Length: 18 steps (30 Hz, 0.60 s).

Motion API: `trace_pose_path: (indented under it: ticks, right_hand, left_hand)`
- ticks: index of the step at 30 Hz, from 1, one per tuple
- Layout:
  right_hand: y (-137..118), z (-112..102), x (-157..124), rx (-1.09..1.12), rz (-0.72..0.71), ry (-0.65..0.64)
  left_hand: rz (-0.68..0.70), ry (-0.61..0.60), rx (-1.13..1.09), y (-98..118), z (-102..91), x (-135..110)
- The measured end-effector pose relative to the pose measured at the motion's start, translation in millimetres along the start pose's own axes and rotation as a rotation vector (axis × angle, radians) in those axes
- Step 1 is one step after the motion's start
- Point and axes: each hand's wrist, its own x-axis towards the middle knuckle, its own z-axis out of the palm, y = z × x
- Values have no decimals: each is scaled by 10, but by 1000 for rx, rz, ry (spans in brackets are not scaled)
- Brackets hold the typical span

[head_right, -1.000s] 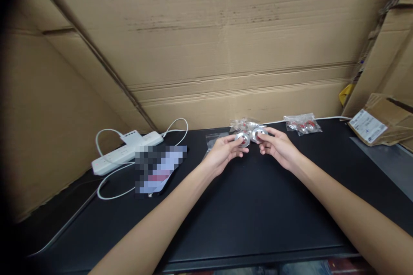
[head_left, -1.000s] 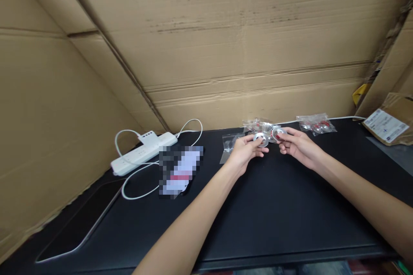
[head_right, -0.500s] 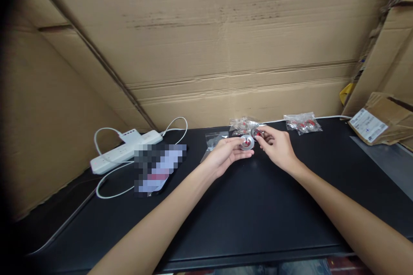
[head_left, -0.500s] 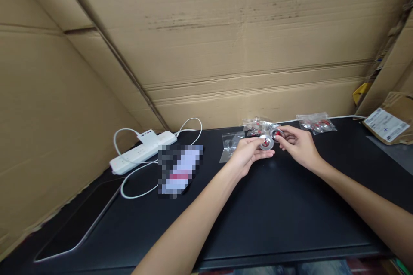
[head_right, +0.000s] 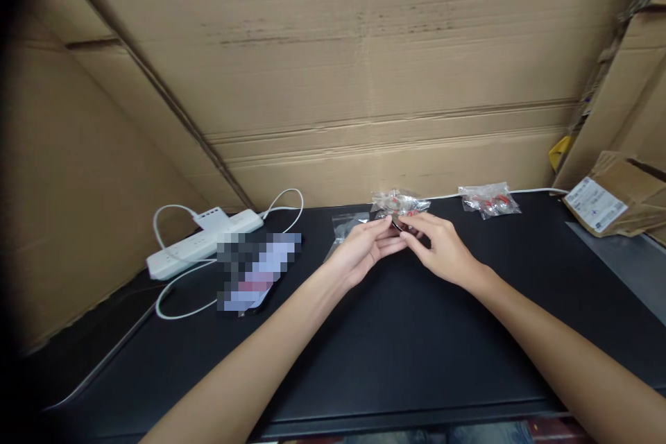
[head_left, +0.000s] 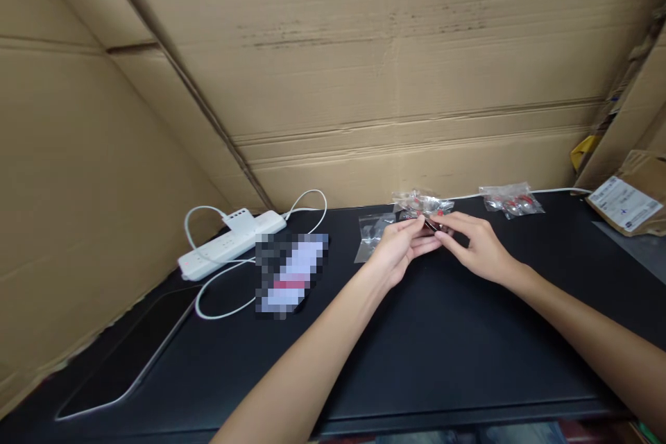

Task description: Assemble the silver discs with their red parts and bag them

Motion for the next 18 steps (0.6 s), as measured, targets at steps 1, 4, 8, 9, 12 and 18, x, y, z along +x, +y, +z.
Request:
trace_pose_path:
  ticks: [1, 4, 8, 9, 12, 18]
  right_hand:
    - [2, -1, 3, 13, 2, 1]
    - [20, 5, 8, 66, 26, 25]
    - [53, 25, 13, 146, 80, 62]
    - [57, 29, 15, 166, 89, 66]
    - [60, 32, 22, 214, 113, 61]
    - [62, 25, 31, 283, 154, 5]
  left_hand:
    - [-1, -10, -25, 0, -9, 2]
    - [-31, -59, -103, -12, -35, 9]
    - [-56, -48, -146, -32, -50, 19]
    - [-57, -43, -147, -32, -52, 23]
    - [-59, -40, -132, -18, -66, 39]
    - [-73, -58, -75, 22, -119, 66]
